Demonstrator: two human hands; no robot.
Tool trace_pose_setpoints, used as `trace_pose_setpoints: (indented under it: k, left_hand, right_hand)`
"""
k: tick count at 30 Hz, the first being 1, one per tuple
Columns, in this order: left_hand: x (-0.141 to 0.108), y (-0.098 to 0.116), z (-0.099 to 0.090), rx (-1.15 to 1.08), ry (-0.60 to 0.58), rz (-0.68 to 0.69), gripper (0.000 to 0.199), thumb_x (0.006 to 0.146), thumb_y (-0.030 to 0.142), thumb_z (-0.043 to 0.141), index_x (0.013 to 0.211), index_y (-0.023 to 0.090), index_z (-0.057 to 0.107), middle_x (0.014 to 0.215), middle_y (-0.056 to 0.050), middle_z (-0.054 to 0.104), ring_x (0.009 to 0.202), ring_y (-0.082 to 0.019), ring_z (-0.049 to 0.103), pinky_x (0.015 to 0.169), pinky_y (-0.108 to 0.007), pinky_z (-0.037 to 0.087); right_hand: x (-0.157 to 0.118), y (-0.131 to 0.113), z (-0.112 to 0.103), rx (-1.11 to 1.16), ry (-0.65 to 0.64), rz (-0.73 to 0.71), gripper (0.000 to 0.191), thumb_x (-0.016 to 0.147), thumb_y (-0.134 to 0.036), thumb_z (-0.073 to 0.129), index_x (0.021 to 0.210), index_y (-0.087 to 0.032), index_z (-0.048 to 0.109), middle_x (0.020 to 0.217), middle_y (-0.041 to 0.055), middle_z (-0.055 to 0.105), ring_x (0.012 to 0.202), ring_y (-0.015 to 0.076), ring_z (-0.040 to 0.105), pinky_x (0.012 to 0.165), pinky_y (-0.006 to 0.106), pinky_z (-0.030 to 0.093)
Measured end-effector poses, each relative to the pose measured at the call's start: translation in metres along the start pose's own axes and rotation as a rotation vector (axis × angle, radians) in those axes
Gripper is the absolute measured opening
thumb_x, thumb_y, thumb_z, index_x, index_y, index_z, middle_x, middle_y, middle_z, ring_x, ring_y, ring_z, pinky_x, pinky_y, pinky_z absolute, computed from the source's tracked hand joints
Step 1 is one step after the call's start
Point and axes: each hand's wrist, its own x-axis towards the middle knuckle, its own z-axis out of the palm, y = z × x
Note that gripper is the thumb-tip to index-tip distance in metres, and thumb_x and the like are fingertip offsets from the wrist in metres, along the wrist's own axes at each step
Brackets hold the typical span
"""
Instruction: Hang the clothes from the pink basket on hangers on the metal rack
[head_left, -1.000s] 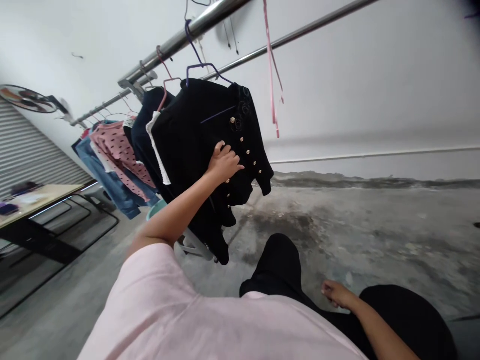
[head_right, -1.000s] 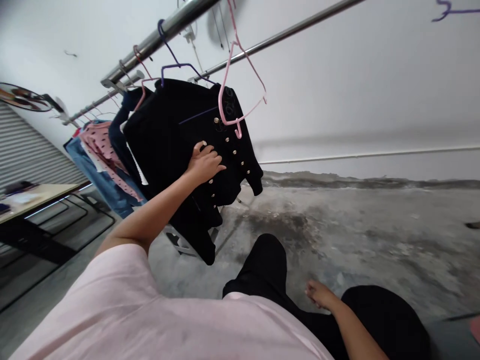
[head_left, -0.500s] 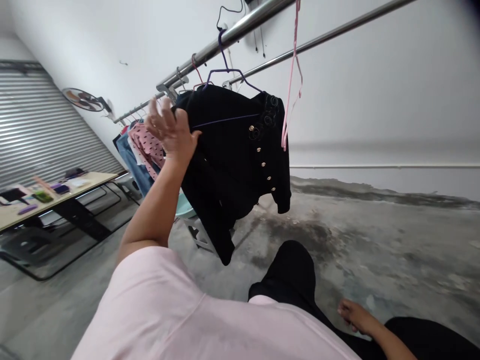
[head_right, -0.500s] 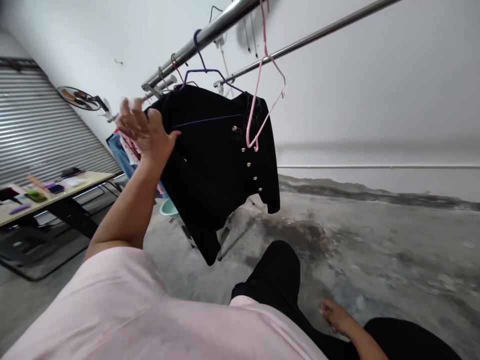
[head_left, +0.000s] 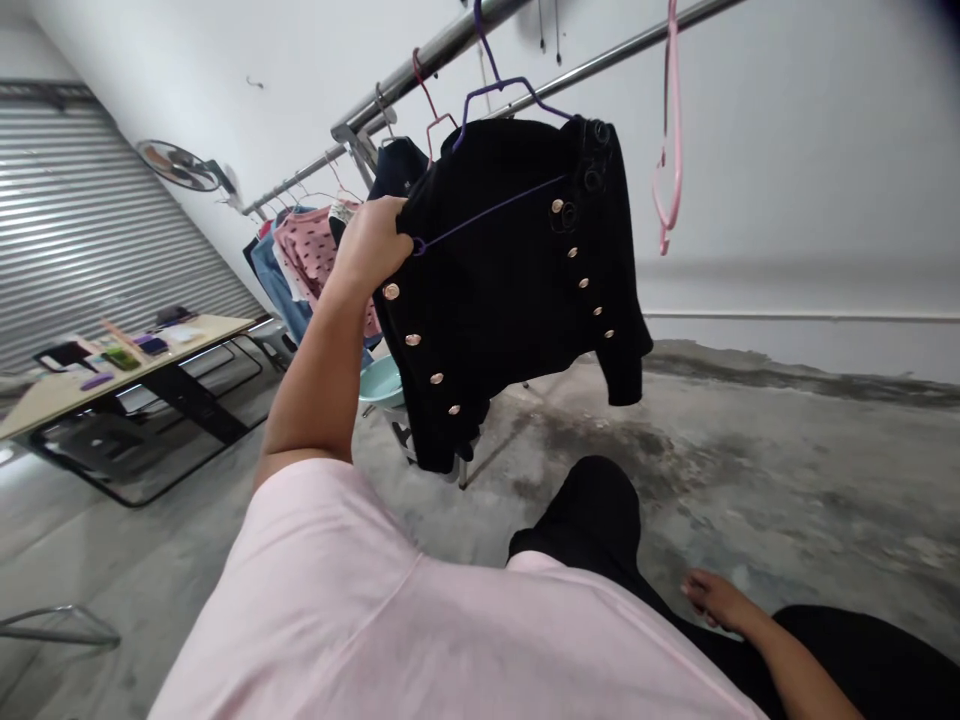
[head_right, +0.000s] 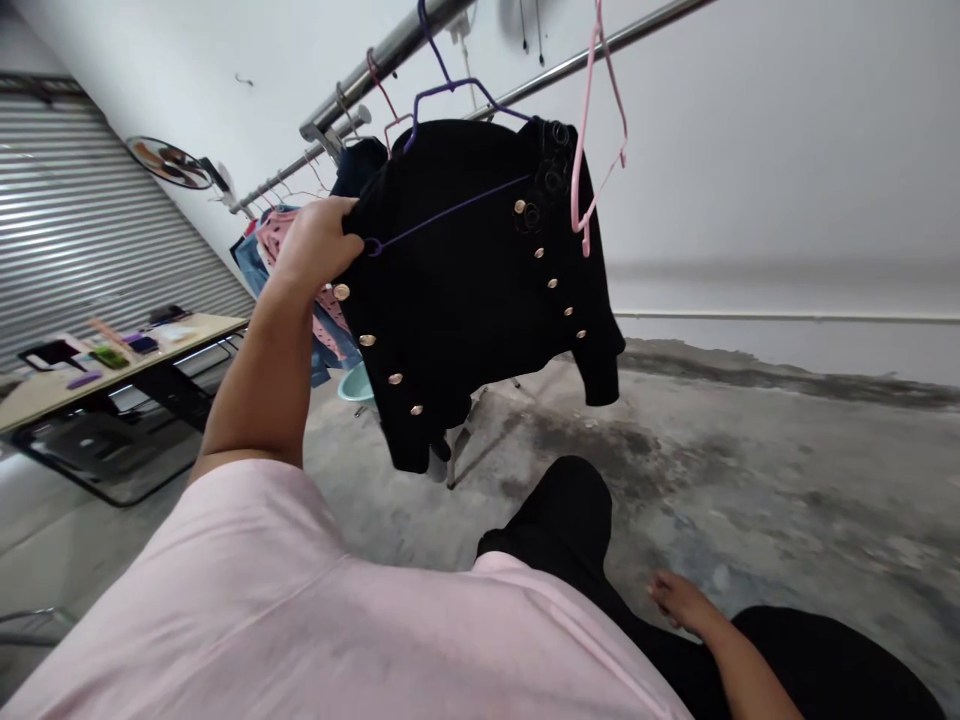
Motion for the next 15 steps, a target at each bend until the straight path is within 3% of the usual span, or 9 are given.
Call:
trace_pose_setpoints:
  k: [2, 5, 8, 12, 15]
  left_hand:
    - [0.004, -0.002, -0.002, -0.001, 0.011, 0.036, 0.015, 0.081, 0.018, 0.07, 0.08, 0.007, 0.06, 0.076, -0.001, 0.052, 0.105, -0.029, 0.055, 0.108, -0.061, 0.031]
    - [0.01, 0.002, -0.001, -0.025, -0.025, 0.182, 0.025, 0.085, 0.02, 0.068, 0.067, 0.012, 0.053, 0.074, -0.001, 0.047, 0.096, -0.02, 0.054, 0.108, -0.055, 0.037]
    - [0.016, 0.006, 0.011, -0.356, -0.035, 0.257, 0.027, 0.084, 0.02, 0.072, 0.067, 0.014, 0.053, 0.075, 0.001, 0.052, 0.082, -0.011, 0.05, 0.106, -0.05, 0.046]
    - [0.02, 0.008, 0.046, -0.887, 0.208, 0.056, 0.02, 0.076, 0.018, 0.079, 0.076, 0.018, 0.059, 0.076, 0.004, 0.061, 0.09, -0.016, 0.057, 0.104, -0.052, 0.05]
    - [0.013, 0.021, 0.075, -1.052, 0.327, -0.047, 0.014, 0.082, 0.027, 0.072, 0.087, 0.018, 0.062, 0.081, 0.002, 0.064, 0.104, -0.024, 0.064, 0.099, -0.053, 0.053]
  right_hand:
    - [0.001, 0.002, 0.0, -0.007, 0.004, -0.006, 0.039, 0.044, -0.053, 0.053, 0.055, -0.021, 0.034, 0.055, 0.0078, 0.043, 0.042, 0.0108, 0.038, 0.039, 0.018, 0.023]
    - [0.002, 0.003, 0.001, -0.008, 0.011, -0.007, 0.036, 0.045, -0.052, 0.052, 0.055, -0.022, 0.036, 0.055, 0.0077, 0.044, 0.041, 0.0101, 0.038, 0.039, 0.018, 0.024]
    - [0.001, 0.002, 0.0, 0.0, 0.014, -0.007, 0.031, 0.046, -0.05, 0.051, 0.054, -0.023, 0.038, 0.053, 0.0076, 0.044, 0.041, 0.0109, 0.038, 0.039, 0.019, 0.024]
    - [-0.002, -0.002, 0.001, 0.008, 0.046, -0.023, 0.023, 0.051, -0.042, 0.052, 0.054, -0.023, 0.041, 0.051, 0.0064, 0.044, 0.043, 0.0118, 0.038, 0.04, 0.023, 0.03]
    - [-0.004, -0.004, 0.002, -0.007, 0.089, -0.023, 0.019, 0.053, -0.038, 0.053, 0.054, -0.023, 0.043, 0.05, 0.0062, 0.047, 0.041, 0.0124, 0.04, 0.04, 0.025, 0.032]
